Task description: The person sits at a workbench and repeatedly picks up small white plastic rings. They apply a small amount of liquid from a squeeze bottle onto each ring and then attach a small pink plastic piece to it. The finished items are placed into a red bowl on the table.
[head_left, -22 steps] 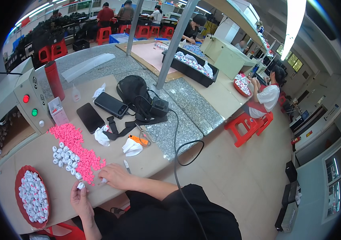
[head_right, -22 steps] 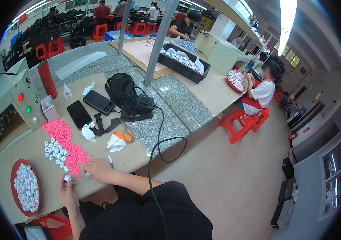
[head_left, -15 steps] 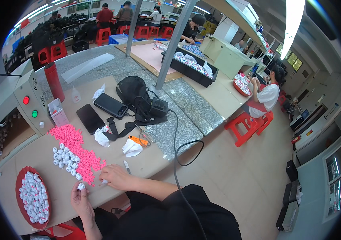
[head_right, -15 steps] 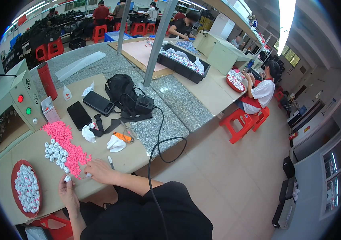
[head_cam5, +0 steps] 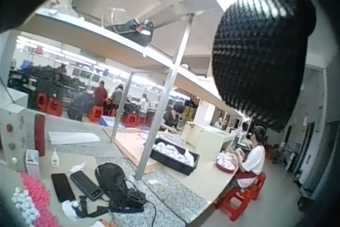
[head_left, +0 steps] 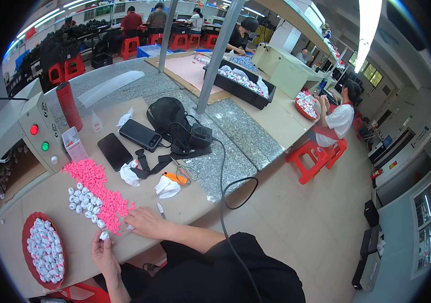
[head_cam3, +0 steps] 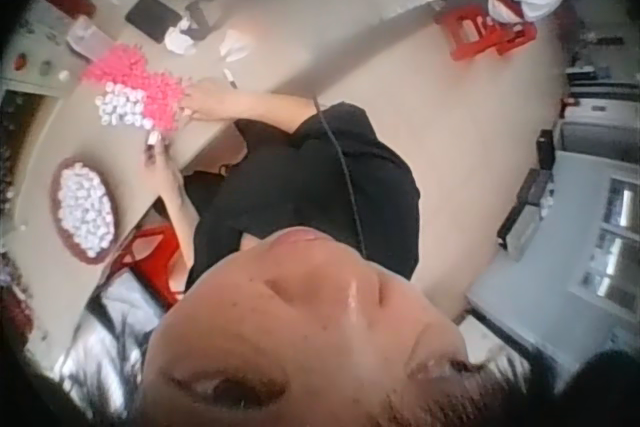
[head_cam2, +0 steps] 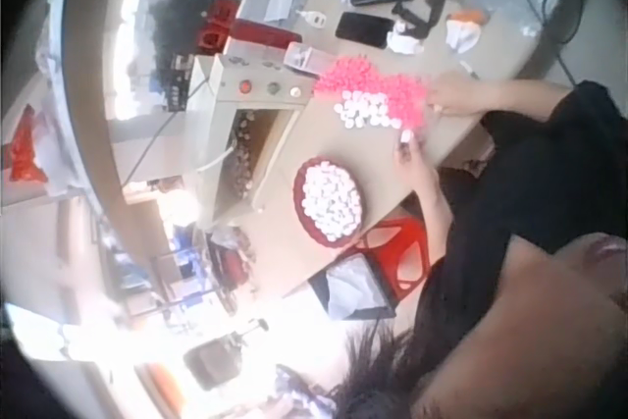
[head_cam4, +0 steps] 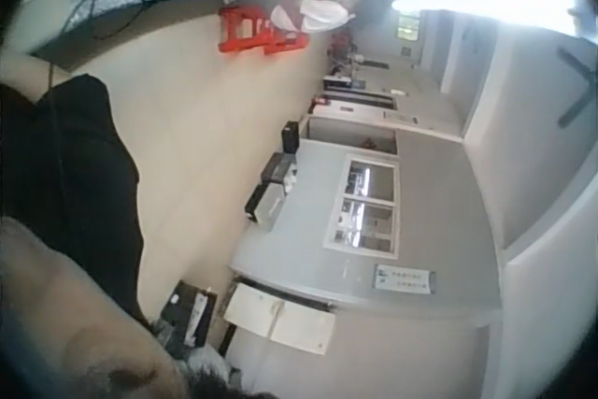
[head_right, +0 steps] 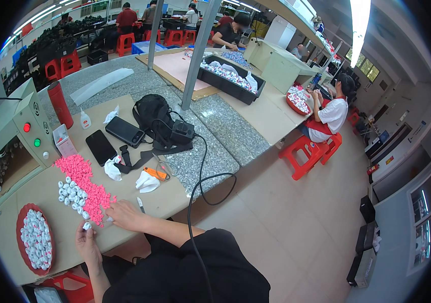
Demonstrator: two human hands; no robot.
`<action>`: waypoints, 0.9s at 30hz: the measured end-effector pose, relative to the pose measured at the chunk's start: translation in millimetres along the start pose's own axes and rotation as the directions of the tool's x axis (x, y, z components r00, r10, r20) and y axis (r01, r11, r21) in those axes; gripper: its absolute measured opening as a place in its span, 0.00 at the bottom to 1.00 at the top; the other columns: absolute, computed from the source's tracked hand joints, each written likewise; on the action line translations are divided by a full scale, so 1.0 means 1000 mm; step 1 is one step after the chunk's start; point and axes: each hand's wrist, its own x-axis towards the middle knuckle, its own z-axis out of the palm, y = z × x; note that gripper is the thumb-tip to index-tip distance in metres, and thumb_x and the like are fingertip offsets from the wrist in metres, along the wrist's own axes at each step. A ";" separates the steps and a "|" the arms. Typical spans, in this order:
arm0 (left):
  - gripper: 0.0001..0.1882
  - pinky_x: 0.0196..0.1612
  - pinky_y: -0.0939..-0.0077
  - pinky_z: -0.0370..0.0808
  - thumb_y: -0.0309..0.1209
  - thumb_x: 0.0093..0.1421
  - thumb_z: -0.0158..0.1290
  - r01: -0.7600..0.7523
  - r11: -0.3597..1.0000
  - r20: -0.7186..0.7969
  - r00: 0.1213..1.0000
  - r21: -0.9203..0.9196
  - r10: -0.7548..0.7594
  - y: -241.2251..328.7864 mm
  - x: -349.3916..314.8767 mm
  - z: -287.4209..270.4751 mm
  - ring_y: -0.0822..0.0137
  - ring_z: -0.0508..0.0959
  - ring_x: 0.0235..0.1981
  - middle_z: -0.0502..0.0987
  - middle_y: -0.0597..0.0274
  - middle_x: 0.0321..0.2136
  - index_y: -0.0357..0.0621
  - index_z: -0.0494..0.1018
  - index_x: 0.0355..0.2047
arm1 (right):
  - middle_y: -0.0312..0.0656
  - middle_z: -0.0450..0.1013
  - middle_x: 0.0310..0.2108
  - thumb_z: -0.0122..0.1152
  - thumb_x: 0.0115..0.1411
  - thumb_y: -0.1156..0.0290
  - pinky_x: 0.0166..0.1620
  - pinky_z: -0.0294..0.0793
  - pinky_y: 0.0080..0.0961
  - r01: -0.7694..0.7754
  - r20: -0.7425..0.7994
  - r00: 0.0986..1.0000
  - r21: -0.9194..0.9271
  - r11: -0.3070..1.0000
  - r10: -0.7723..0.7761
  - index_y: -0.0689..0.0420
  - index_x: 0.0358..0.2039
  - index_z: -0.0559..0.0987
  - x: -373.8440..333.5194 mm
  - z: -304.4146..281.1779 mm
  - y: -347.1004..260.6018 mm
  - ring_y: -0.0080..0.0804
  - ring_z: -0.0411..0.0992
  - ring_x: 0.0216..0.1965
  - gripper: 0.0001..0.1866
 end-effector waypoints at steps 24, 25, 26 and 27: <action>0.17 0.37 0.83 0.69 0.21 0.56 0.51 0.059 0.998 0.040 0.997 0.011 -0.059 0.008 0.000 0.009 0.75 0.71 0.33 0.72 0.62 0.35 0.33 0.66 0.47 | 0.41 0.74 0.29 0.60 0.51 0.74 0.36 0.70 0.25 -0.282 -0.008 0.944 0.493 0.823 0.328 0.58 0.31 0.76 0.007 -0.012 -0.010 0.32 0.72 0.32 0.06; 0.18 0.37 0.83 0.69 0.21 0.56 0.51 0.070 0.998 0.054 0.996 0.007 -0.070 0.008 -0.001 0.013 0.75 0.72 0.32 0.72 0.62 0.34 0.33 0.66 0.47 | 0.40 0.73 0.29 0.60 0.51 0.74 0.36 0.69 0.23 -0.284 -0.003 0.936 0.585 0.760 0.353 0.59 0.31 0.76 0.005 -0.008 -0.009 0.28 0.72 0.32 0.06; 0.18 0.37 0.83 0.69 0.21 0.55 0.51 0.081 0.997 0.068 0.994 0.002 -0.081 0.008 0.000 0.018 0.75 0.72 0.32 0.72 0.62 0.34 0.33 0.66 0.47 | 0.38 0.73 0.28 0.60 0.52 0.74 0.36 0.69 0.21 -0.283 0.004 0.926 0.669 0.687 0.378 0.59 0.31 0.76 0.004 -0.004 -0.006 0.25 0.71 0.31 0.06; 0.18 0.37 0.83 0.69 0.21 0.55 0.51 0.089 0.996 0.085 0.992 -0.005 -0.088 0.007 0.001 0.022 0.75 0.72 0.32 0.72 0.62 0.34 0.33 0.66 0.47 | 0.36 0.73 0.28 0.60 0.52 0.75 0.36 0.69 0.19 -0.276 0.009 0.915 0.743 0.609 0.403 0.60 0.31 0.76 0.004 -0.001 -0.005 0.21 0.70 0.31 0.06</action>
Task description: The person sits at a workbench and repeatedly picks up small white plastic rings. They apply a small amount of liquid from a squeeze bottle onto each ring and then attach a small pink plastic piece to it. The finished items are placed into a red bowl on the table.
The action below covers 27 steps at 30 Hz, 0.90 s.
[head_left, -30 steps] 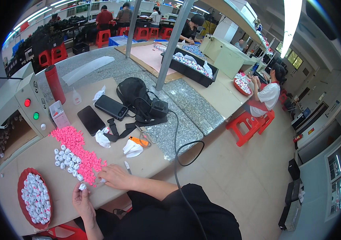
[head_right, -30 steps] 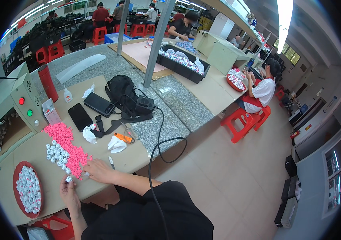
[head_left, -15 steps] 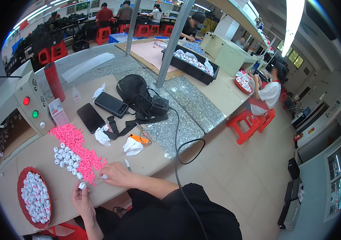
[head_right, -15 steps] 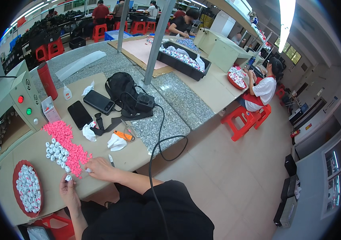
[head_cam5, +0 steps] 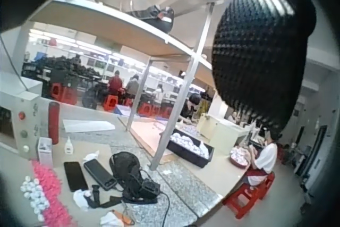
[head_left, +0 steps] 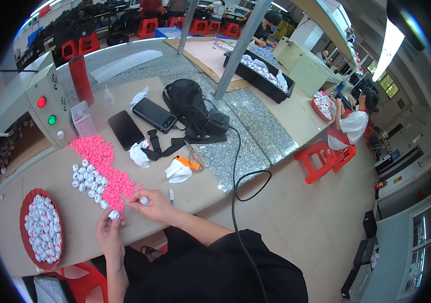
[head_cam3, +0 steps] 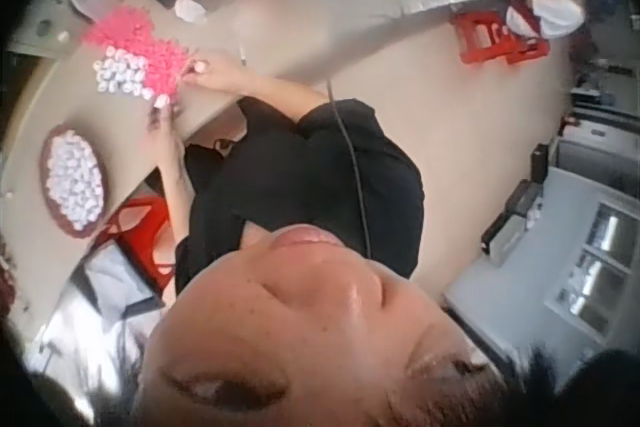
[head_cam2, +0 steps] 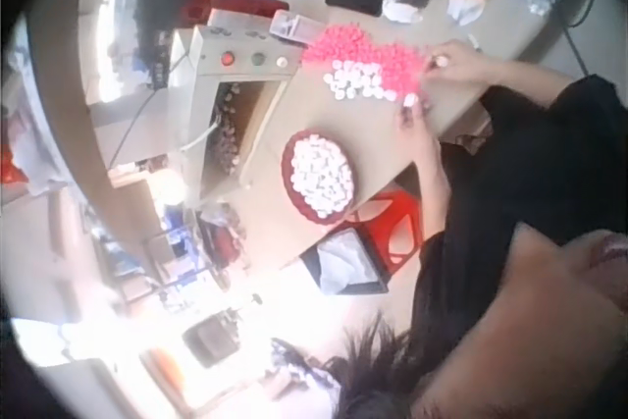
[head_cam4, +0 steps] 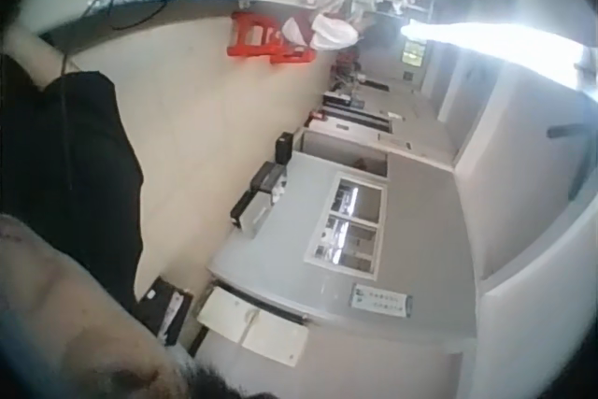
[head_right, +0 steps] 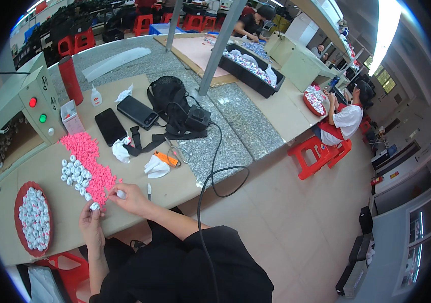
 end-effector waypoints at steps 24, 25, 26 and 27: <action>0.17 0.38 0.82 0.70 0.19 0.57 0.47 0.002 0.997 0.069 0.998 0.077 -0.007 -0.012 -0.001 0.004 0.74 0.71 0.35 0.70 0.60 0.38 0.32 0.66 0.47 | 0.33 0.72 0.29 0.60 0.54 0.74 0.37 0.68 0.15 -0.144 0.038 0.990 0.258 0.955 0.139 0.60 0.33 0.76 -0.003 0.001 -0.006 0.16 0.67 0.33 0.06; 0.16 0.38 0.82 0.70 0.19 0.57 0.47 0.010 0.997 0.059 0.998 0.082 -0.015 -0.012 -0.002 0.001 0.74 0.71 0.36 0.70 0.60 0.38 0.32 0.66 0.47 | 0.33 0.72 0.29 0.60 0.53 0.74 0.37 0.68 0.15 -0.137 0.031 0.991 0.233 0.963 0.134 0.60 0.32 0.76 -0.002 0.001 -0.006 0.16 0.68 0.33 0.06; 0.16 0.39 0.81 0.70 0.19 0.57 0.47 0.006 0.997 0.070 0.998 0.080 -0.012 -0.012 0.001 0.003 0.73 0.72 0.36 0.70 0.60 0.39 0.32 0.66 0.47 | 0.33 0.72 0.30 0.60 0.53 0.74 0.37 0.68 0.15 -0.132 0.028 0.991 0.206 0.970 0.129 0.60 0.32 0.76 0.002 -0.001 -0.007 0.16 0.68 0.33 0.06; 0.16 0.39 0.81 0.71 0.18 0.57 0.46 0.005 0.996 0.055 0.998 0.088 -0.010 -0.011 0.002 0.000 0.73 0.72 0.37 0.69 0.59 0.40 0.32 0.66 0.47 | 0.33 0.72 0.30 0.61 0.53 0.74 0.38 0.68 0.15 -0.136 0.049 0.990 0.190 0.972 0.129 0.60 0.32 0.76 0.003 0.007 -0.006 0.16 0.68 0.33 0.07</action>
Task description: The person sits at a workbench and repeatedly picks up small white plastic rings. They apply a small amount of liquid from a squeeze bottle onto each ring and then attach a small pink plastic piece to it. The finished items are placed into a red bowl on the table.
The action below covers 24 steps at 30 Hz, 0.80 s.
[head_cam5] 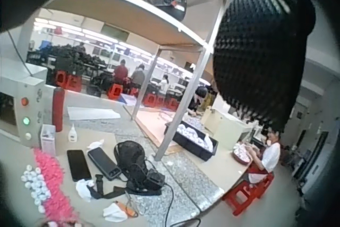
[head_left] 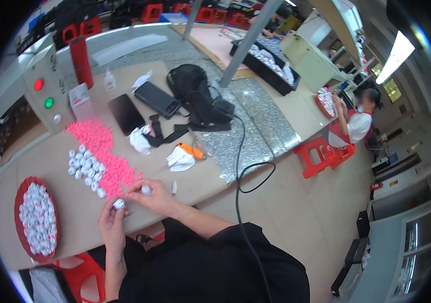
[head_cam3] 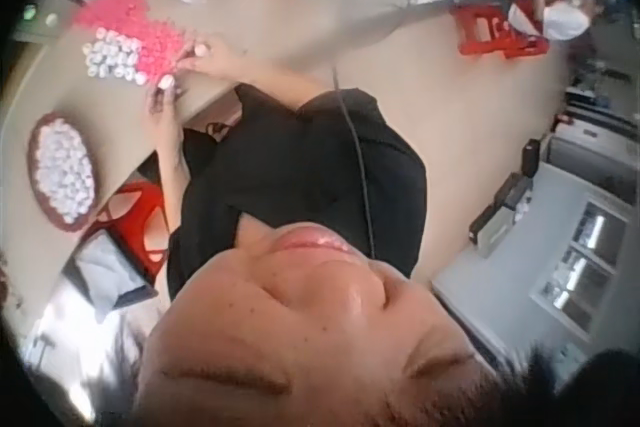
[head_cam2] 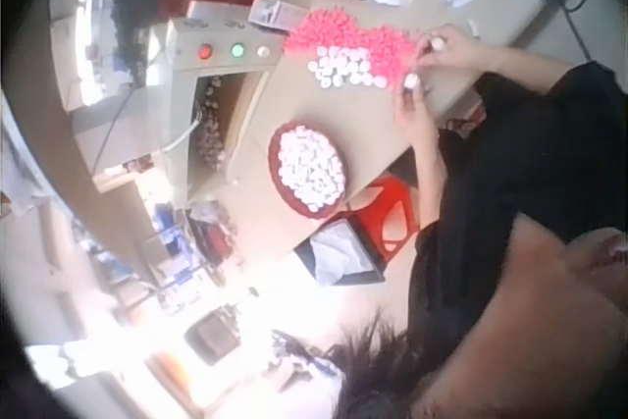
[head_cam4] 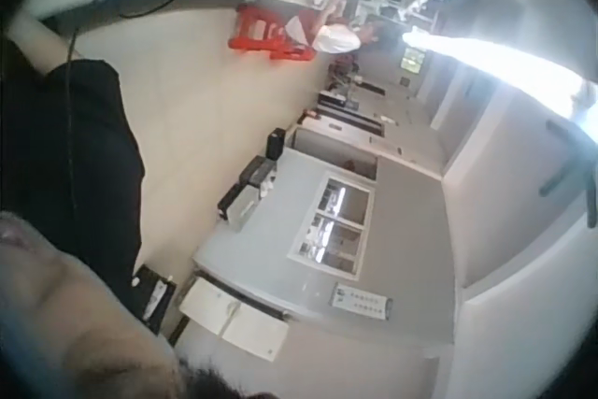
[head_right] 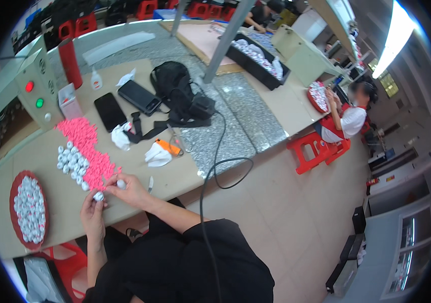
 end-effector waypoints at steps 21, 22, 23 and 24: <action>0.16 0.45 0.78 0.73 0.16 0.57 0.44 -0.083 0.992 0.117 0.990 0.092 0.072 0.006 -0.008 0.001 0.70 0.72 0.44 0.65 0.59 0.43 0.33 0.66 0.46 | 0.37 0.72 0.29 0.61 0.51 0.79 0.36 0.70 0.14 -0.027 0.060 0.998 -0.015 1.000 0.028 0.63 0.33 0.72 -0.014 0.009 0.002 0.18 0.70 0.31 0.09; 0.15 0.45 0.78 0.73 0.16 0.57 0.44 -0.083 0.992 0.113 0.991 0.100 0.071 0.007 -0.008 0.000 0.70 0.72 0.43 0.65 0.59 0.43 0.33 0.66 0.46 | 0.37 0.72 0.29 0.61 0.51 0.79 0.36 0.70 0.14 -0.030 0.058 0.998 -0.016 0.999 0.030 0.63 0.33 0.73 -0.014 0.009 0.002 0.18 0.70 0.31 0.09; 0.15 0.45 0.78 0.73 0.15 0.57 0.44 -0.082 0.991 0.110 0.991 0.108 0.070 0.007 -0.008 0.000 0.70 0.72 0.43 0.65 0.59 0.43 0.33 0.67 0.46 | 0.37 0.72 0.29 0.61 0.51 0.79 0.36 0.70 0.14 -0.032 0.056 0.998 -0.016 0.999 0.033 0.63 0.33 0.73 -0.014 0.010 0.002 0.18 0.70 0.31 0.09; 0.15 0.45 0.78 0.73 0.15 0.57 0.44 -0.080 0.990 0.107 0.992 0.116 0.068 0.007 -0.008 0.000 0.70 0.72 0.43 0.65 0.59 0.43 0.33 0.67 0.45 | 0.37 0.73 0.29 0.61 0.51 0.79 0.35 0.70 0.14 -0.035 0.053 0.998 -0.017 0.999 0.036 0.63 0.33 0.73 -0.014 0.011 0.002 0.18 0.70 0.31 0.09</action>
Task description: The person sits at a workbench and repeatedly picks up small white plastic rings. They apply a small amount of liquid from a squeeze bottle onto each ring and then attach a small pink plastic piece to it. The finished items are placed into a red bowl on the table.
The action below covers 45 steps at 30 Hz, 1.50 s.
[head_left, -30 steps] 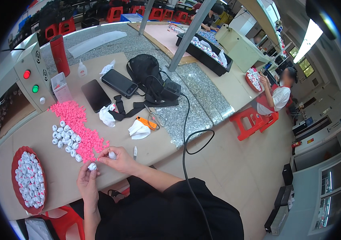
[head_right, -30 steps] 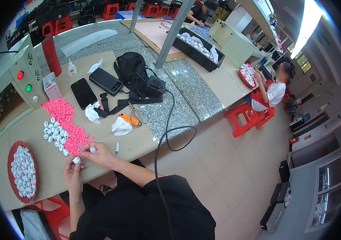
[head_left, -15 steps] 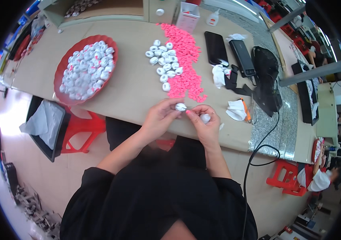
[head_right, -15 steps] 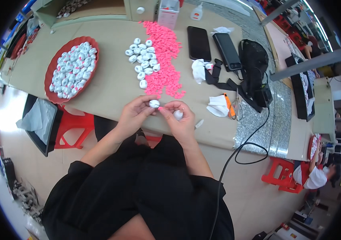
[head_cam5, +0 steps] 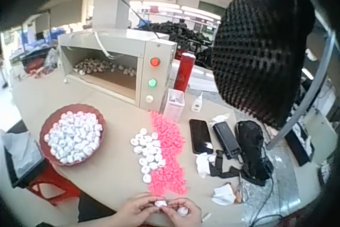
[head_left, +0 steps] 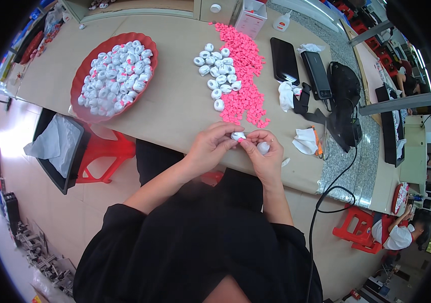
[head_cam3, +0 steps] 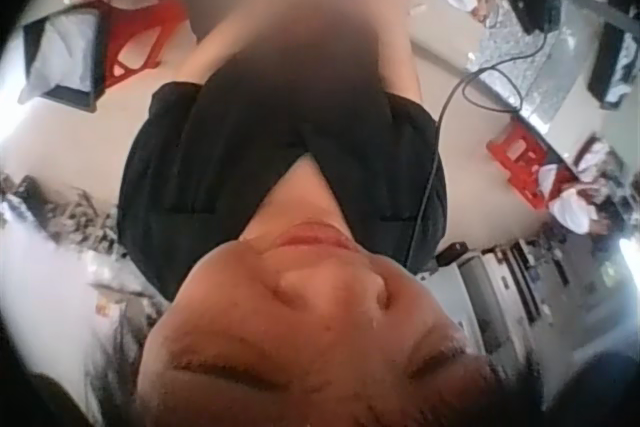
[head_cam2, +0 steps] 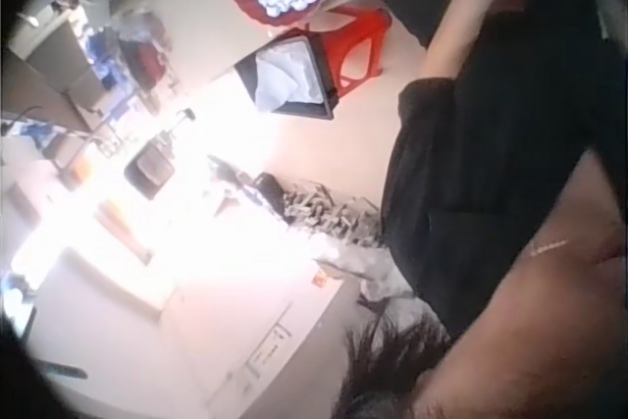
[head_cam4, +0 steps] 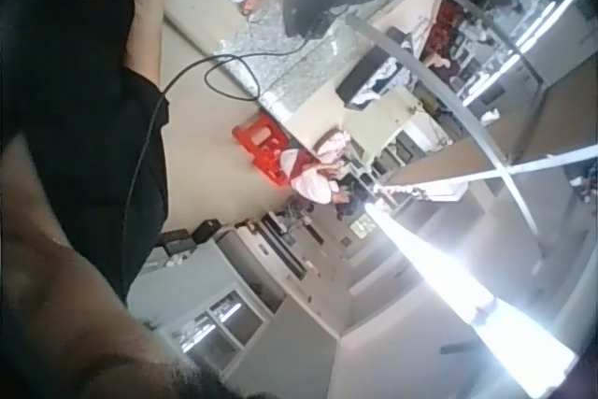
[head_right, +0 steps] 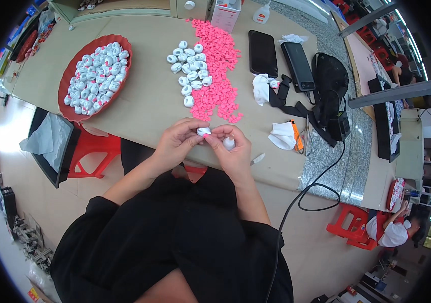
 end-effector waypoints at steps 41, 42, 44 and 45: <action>0.12 0.33 0.88 0.71 0.18 0.56 0.46 0.196 0.960 -0.174 0.957 -0.198 -0.232 0.004 0.002 0.008 0.81 0.73 0.29 0.74 0.63 0.29 0.33 0.69 0.42 | 0.37 0.70 0.25 0.57 0.49 0.86 0.29 0.62 0.12 0.179 0.004 0.983 -0.200 0.963 -0.182 0.65 0.29 0.77 0.006 0.013 0.006 0.17 0.66 0.26 0.06; 0.12 0.32 0.89 0.70 0.18 0.56 0.46 0.215 0.960 -0.173 0.954 -0.178 -0.246 0.006 0.002 0.008 0.82 0.72 0.28 0.74 0.64 0.28 0.33 0.69 0.42 | 0.37 0.70 0.25 0.57 0.49 0.86 0.29 0.62 0.12 0.177 0.006 0.984 -0.202 0.963 -0.180 0.65 0.28 0.77 0.006 0.013 0.006 0.17 0.66 0.26 0.06; 0.12 0.30 0.90 0.68 0.18 0.56 0.46 0.199 0.958 -0.194 0.951 -0.204 -0.239 0.007 0.002 0.011 0.83 0.71 0.27 0.73 0.66 0.27 0.33 0.70 0.42 | 0.37 0.69 0.25 0.56 0.49 0.86 0.29 0.62 0.12 0.194 0.011 0.980 -0.216 0.957 -0.196 0.65 0.28 0.77 0.006 0.013 0.006 0.17 0.66 0.26 0.06; 0.12 0.30 0.91 0.67 0.18 0.56 0.46 0.188 0.958 -0.204 0.951 -0.216 -0.233 0.008 0.002 0.011 0.84 0.70 0.27 0.73 0.66 0.26 0.33 0.70 0.41 | 0.37 0.69 0.25 0.56 0.49 0.86 0.29 0.62 0.12 0.205 0.012 0.978 -0.223 0.953 -0.208 0.65 0.28 0.77 0.006 0.014 0.005 0.18 0.65 0.26 0.06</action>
